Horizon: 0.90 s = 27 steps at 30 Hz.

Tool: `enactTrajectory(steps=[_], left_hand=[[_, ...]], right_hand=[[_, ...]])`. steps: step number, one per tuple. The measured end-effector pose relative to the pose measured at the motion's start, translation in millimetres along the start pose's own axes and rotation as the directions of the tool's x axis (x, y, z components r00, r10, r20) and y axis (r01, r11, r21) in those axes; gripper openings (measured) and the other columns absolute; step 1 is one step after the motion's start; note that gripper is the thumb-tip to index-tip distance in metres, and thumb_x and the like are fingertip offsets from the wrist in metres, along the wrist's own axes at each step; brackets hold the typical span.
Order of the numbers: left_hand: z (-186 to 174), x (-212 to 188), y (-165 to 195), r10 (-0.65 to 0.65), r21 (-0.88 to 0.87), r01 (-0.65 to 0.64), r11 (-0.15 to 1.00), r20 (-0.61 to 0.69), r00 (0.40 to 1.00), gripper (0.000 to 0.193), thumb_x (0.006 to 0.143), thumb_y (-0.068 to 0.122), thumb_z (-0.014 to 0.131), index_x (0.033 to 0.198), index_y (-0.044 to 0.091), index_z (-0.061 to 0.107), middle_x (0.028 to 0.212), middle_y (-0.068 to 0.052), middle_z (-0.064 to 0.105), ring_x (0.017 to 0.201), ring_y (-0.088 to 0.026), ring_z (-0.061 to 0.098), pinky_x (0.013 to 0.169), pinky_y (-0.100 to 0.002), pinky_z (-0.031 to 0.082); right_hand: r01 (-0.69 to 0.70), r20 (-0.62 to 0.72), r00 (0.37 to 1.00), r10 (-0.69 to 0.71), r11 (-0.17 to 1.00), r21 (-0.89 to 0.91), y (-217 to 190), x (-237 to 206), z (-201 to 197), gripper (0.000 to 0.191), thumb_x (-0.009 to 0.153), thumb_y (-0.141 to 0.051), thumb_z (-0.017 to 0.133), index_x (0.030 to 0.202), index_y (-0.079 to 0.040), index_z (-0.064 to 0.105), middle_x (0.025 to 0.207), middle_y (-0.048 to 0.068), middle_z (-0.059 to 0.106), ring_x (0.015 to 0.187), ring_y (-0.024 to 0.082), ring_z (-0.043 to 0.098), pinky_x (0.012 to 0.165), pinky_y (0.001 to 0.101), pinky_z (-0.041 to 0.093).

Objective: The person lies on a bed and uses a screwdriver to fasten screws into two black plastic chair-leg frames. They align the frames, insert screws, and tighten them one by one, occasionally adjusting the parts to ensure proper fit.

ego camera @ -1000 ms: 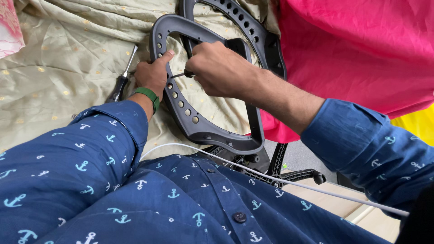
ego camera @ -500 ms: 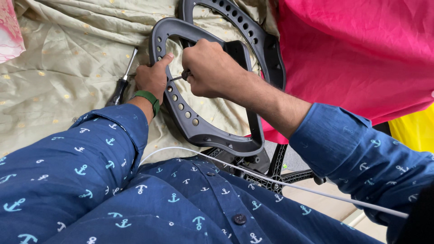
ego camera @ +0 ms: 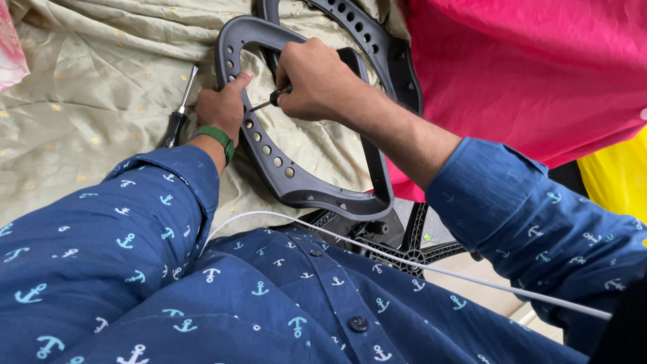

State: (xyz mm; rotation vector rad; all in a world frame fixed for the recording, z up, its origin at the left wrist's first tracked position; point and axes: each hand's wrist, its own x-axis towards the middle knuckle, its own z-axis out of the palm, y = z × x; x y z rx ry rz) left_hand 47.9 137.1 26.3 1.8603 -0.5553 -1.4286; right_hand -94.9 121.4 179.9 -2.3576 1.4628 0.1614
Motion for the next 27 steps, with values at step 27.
enactTrajectory(steps=[27], left_hand=[[-9.3, 19.2, -9.0, -0.004, -0.031, 0.005, 0.999, 0.015, 1.000, 0.063, 0.065, 0.048, 0.088, 0.097, -0.005, 0.075, 0.093, -0.013, 0.074, 0.074, -0.021, 0.071, 0.066, -0.038, 0.058]], right_hand=[[-0.490, -0.309, 0.725, 0.616, 0.776, 0.398, 97.2, -127.4, 109.5, 0.054, 0.074, -0.051, 0.085, 0.093, -0.001, 0.075, 0.070, 0.012, 0.072, 0.061, 0.024, 0.069, 0.061, 0.0417, 0.053]])
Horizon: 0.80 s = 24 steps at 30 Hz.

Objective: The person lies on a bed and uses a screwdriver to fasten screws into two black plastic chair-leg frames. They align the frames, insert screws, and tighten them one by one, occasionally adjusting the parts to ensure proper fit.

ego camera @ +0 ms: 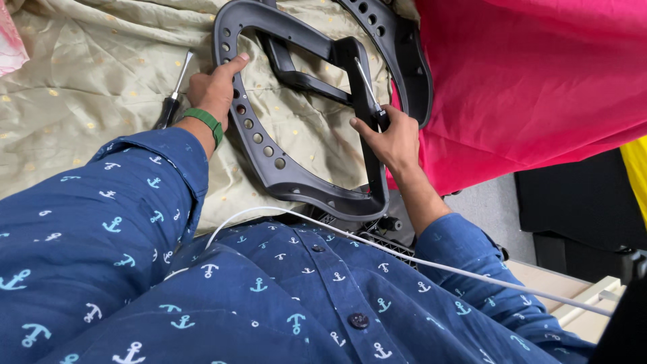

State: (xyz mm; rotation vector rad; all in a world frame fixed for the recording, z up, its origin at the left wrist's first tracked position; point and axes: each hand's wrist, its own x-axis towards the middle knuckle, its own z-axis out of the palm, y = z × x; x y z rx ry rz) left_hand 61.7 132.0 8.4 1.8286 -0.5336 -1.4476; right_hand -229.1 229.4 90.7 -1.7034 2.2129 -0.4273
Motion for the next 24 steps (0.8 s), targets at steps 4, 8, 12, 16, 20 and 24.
enactTrajectory(steps=[4, 8, 12, 16, 20, 24], left_hand=[[-6.7, 1.9, 1.3, -0.015, 0.012, 0.015, 1.000, 0.002, 1.000, 0.063, 0.064, 0.047, 0.088, 0.100, -0.003, 0.075, 0.093, -0.010, 0.075, 0.076, -0.019, 0.072, 0.069, -0.036, 0.060], [-11.8, 7.7, 4.2, -0.052, -0.027, 0.054, 0.998, 0.060, 0.997, 0.059, 0.067, 0.046, 0.087, 0.101, 0.000, 0.072, 0.089, -0.006, 0.070, 0.076, -0.018, 0.068, 0.065, -0.040, 0.059], [-20.1, 13.2, 8.4, 0.009, -0.069, 0.004, 0.998, 0.189, 0.982, 0.052, 0.072, 0.053, 0.084, 0.100, 0.010, 0.073, 0.087, -0.001, 0.067, 0.077, -0.015, 0.062, 0.067, -0.035, 0.054], [-32.0, 10.1, 9.5, -0.002, -0.195, 0.055, 0.979, 0.262, 0.965, 0.053, 0.075, 0.062, 0.082, 0.097, 0.016, 0.067, 0.087, 0.003, 0.064, 0.080, -0.014, 0.061, 0.069, -0.035, 0.053], [-39.0, -9.0, 2.9, 0.041, -0.296, 0.063, 0.953, 0.332, 0.943, 0.044, 0.079, 0.051, 0.082, 0.101, 0.014, 0.071, 0.092, 0.000, 0.069, 0.086, -0.015, 0.064, 0.076, -0.037, 0.057], [-40.4, -30.5, -13.1, 0.068, -0.415, 0.095, 0.905, 0.362, 0.930, 0.034, 0.084, 0.030, 0.082, 0.106, 0.007, 0.070, 0.096, -0.007, 0.071, 0.086, -0.022, 0.065, 0.079, -0.042, 0.056]], right_hand=[[-0.019, 0.157, 0.987, 0.019, 1.000, -0.001, 12.4, 18.8, 10.6, 0.045, 0.082, -0.047, 0.083, 0.086, -0.002, 0.078, 0.065, 0.014, 0.070, 0.060, 0.026, 0.071, 0.062, 0.0406, 0.054], [0.052, 0.273, 0.956, -0.105, 0.980, 0.193, 20.1, 36.4, 22.2, 0.034, 0.085, -0.037, 0.078, 0.083, -0.003, 0.079, 0.067, 0.008, 0.075, 0.058, 0.018, 0.074, 0.062, 0.0339, 0.057], [-0.028, 0.313, 0.948, -0.063, 0.961, 0.277, 19.5, 42.9, 27.0, 0.034, 0.085, -0.034, 0.077, 0.080, -0.001, 0.078, 0.067, 0.006, 0.076, 0.057, 0.013, 0.072, 0.057, 0.0308, 0.057], [-0.079, 0.301, 0.954, -0.012, 0.955, 0.286, 9.8, 45.2, 23.8, 0.037, 0.087, -0.035, 0.077, 0.075, 0.000, 0.078, 0.065, 0.006, 0.075, 0.055, 0.012, 0.070, 0.054, 0.0291, 0.054], [-0.156, 0.279, 0.959, 0.057, 0.925, 0.347, -3.5, 44.5, 22.3, 0.035, 0.086, -0.035, 0.076, 0.075, -0.001, 0.079, 0.064, 0.005, 0.075, 0.048, 0.011, 0.065, 0.047, 0.0280, 0.050], [-0.231, 0.254, 0.958, 0.135, 0.888, 0.397, -14.4, 36.4, 31.6, 0.036, 0.089, -0.034, 0.074, 0.076, -0.001, 0.081, 0.058, 0.011, 0.069, 0.041, 0.014, 0.057, 0.042, 0.0292, 0.044]])
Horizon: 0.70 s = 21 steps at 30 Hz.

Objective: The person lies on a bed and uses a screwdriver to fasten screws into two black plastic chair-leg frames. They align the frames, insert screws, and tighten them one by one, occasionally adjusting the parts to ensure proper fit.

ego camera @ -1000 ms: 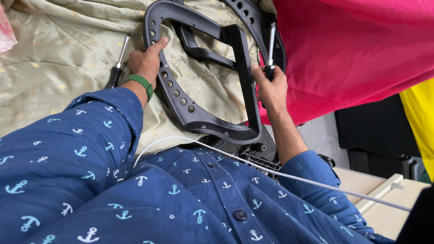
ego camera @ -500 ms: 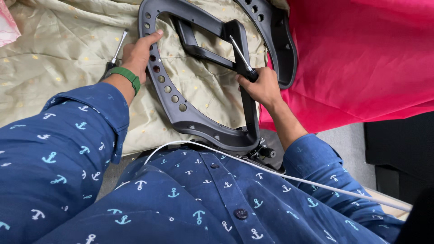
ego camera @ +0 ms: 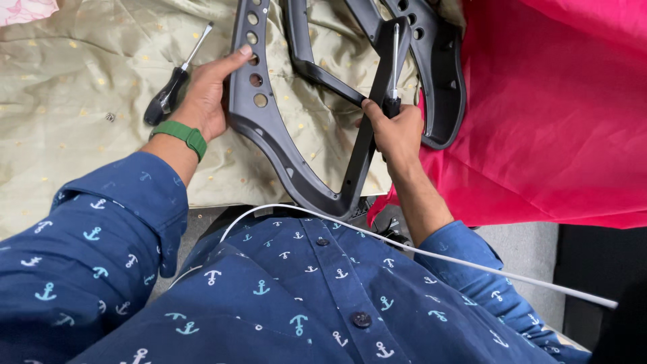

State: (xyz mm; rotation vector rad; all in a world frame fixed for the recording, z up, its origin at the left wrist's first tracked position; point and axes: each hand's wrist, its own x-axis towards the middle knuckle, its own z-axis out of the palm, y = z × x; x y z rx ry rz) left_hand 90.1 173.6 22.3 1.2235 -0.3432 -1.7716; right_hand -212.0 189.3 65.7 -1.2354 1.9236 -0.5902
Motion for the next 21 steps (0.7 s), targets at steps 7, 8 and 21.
enactTrajectory(steps=[7, 8, 21], left_hand=[[-9.8, -13.6, -18.8, -0.056, 0.005, 0.056, 0.998, -0.040, 0.998, 0.030, 0.080, 0.010, 0.076, 0.107, -0.003, 0.070, 0.102, -0.012, 0.074, 0.093, -0.022, 0.071, 0.091, -0.038, 0.055], [-12.4, -14.0, -19.2, -0.086, -0.005, 0.086, 0.996, -0.028, 0.996, 0.031, 0.081, 0.010, 0.076, 0.108, -0.002, 0.070, 0.102, -0.012, 0.073, 0.094, -0.023, 0.071, 0.092, -0.038, 0.056], [-20.3, -11.2, -25.7, -0.279, 0.084, 0.287, 0.954, -0.102, 0.955, 0.040, 0.077, 0.007, 0.078, 0.114, -0.001, 0.068, 0.109, -0.014, 0.073, 0.101, -0.026, 0.073, 0.095, -0.041, 0.059]], right_hand=[[0.067, -0.092, 0.994, -0.057, 0.992, 0.106, 9.3, -10.5, 20.4, 0.031, 0.086, -0.030, 0.075, 0.081, 0.001, 0.078, 0.068, 0.007, 0.078, 0.054, 0.010, 0.070, 0.055, 0.0267, 0.055], [0.080, -0.092, 0.993, -0.070, 0.991, 0.111, 11.7, -12.4, 22.6, 0.032, 0.086, -0.030, 0.075, 0.081, 0.001, 0.077, 0.068, 0.008, 0.078, 0.056, 0.011, 0.071, 0.057, 0.0269, 0.056], [0.089, -0.041, 0.996, -0.084, 0.989, 0.118, 23.7, -11.3, 31.3, 0.030, 0.086, -0.029, 0.073, 0.080, 0.001, 0.075, 0.068, 0.008, 0.077, 0.057, 0.012, 0.072, 0.058, 0.0277, 0.057]])
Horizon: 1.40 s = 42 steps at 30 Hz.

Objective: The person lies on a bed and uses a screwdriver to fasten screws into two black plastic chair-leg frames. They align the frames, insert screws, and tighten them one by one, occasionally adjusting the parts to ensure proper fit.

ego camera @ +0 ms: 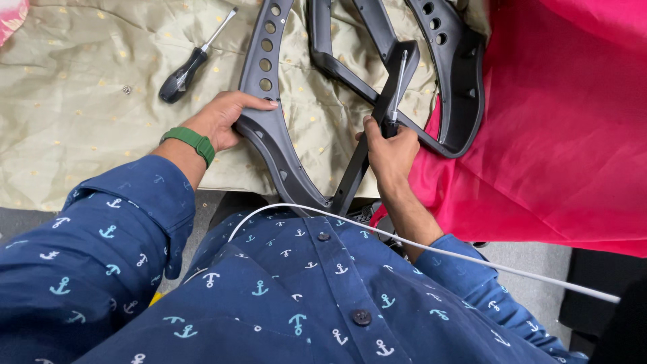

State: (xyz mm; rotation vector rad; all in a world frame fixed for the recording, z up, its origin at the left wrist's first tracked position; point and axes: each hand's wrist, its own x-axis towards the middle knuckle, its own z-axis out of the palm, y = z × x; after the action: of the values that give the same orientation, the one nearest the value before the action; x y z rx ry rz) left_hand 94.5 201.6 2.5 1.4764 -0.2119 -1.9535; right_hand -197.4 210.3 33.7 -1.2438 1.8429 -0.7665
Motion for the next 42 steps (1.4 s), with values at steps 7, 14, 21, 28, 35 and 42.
enactTrajectory(steps=[7, 14, 21, 28, 35, 42], left_hand=[[1.2, 2.2, -4.6, 0.017, 0.042, -0.018, 0.999, 0.023, 1.000, 0.040, 0.077, 0.006, 0.080, 0.115, 0.000, 0.068, 0.109, -0.013, 0.074, 0.104, -0.025, 0.073, 0.095, -0.041, 0.059], [-1.6, 9.5, -9.6, 0.044, 0.026, -0.045, 0.999, 0.042, 0.998, 0.037, 0.077, 0.002, 0.080, 0.113, -0.002, 0.068, 0.105, -0.014, 0.074, 0.098, -0.026, 0.075, 0.089, -0.043, 0.063], [2.3, 13.3, -14.8, 0.053, -0.039, -0.051, 0.998, 0.056, 0.997, 0.035, 0.079, 0.003, 0.079, 0.112, -0.003, 0.068, 0.104, -0.015, 0.074, 0.096, -0.026, 0.076, 0.089, -0.042, 0.064], [10.7, 7.1, -15.6, 0.074, -0.091, -0.072, 0.993, 0.016, 0.997, 0.035, 0.078, 0.001, 0.079, 0.111, -0.005, 0.069, 0.106, -0.016, 0.075, 0.095, -0.028, 0.076, 0.087, -0.043, 0.064], [13.0, 7.0, -15.5, 0.042, -0.099, -0.039, 0.994, 0.026, 0.999, 0.035, 0.077, 0.002, 0.080, 0.110, -0.004, 0.069, 0.103, -0.015, 0.075, 0.092, -0.028, 0.076, 0.085, -0.044, 0.063], [12.1, 6.4, -20.7, 0.032, -0.104, -0.028, 0.994, 0.039, 0.999, 0.031, 0.077, 0.003, 0.080, 0.107, -0.004, 0.071, 0.100, -0.014, 0.076, 0.089, -0.027, 0.076, 0.084, -0.043, 0.063]], right_hand=[[0.057, 0.016, 0.998, -0.056, 0.996, -0.065, 1.5, 6.9, -4.0, 0.034, 0.087, -0.031, 0.074, 0.077, 0.001, 0.075, 0.068, 0.007, 0.077, 0.057, 0.011, 0.071, 0.059, 0.0275, 0.057], [0.043, 0.038, 0.998, -0.040, 0.995, -0.086, -4.0, 7.4, -8.9, 0.040, 0.087, -0.036, 0.074, 0.074, 0.002, 0.074, 0.064, 0.007, 0.076, 0.054, 0.011, 0.070, 0.056, 0.0282, 0.056], [0.008, 0.074, 0.997, 0.002, 0.991, -0.130, -8.1, 12.7, -18.1, 0.043, 0.087, -0.038, 0.076, 0.074, 0.002, 0.074, 0.064, 0.007, 0.075, 0.045, 0.011, 0.061, 0.044, 0.0299, 0.048], [0.104, -0.056, 0.993, -0.106, 0.994, -0.035, -8.4, 5.0, -31.2, 0.052, 0.095, -0.042, 0.080, 0.091, 0.009, 0.068, 0.074, 0.009, 0.066, 0.060, 0.013, 0.060, 0.056, 0.0308, 0.047], [0.507, -0.229, 0.846, -0.481, 0.859, 0.066, -26.6, -12.7, -20.3, 0.029, 0.104, -0.029, 0.072, 0.110, -0.001, 0.071, 0.092, 0.002, 0.075, 0.083, 0.007, 0.063, 0.076, 0.0241, 0.051], [0.169, 0.379, 0.920, -0.101, 0.974, -0.153, -57.1, -11.7, 38.0, 0.034, 0.087, -0.036, 0.077, 0.089, -0.002, 0.077, 0.057, 0.003, 0.064, 0.045, 0.011, 0.059, 0.044, 0.0283, 0.047]])
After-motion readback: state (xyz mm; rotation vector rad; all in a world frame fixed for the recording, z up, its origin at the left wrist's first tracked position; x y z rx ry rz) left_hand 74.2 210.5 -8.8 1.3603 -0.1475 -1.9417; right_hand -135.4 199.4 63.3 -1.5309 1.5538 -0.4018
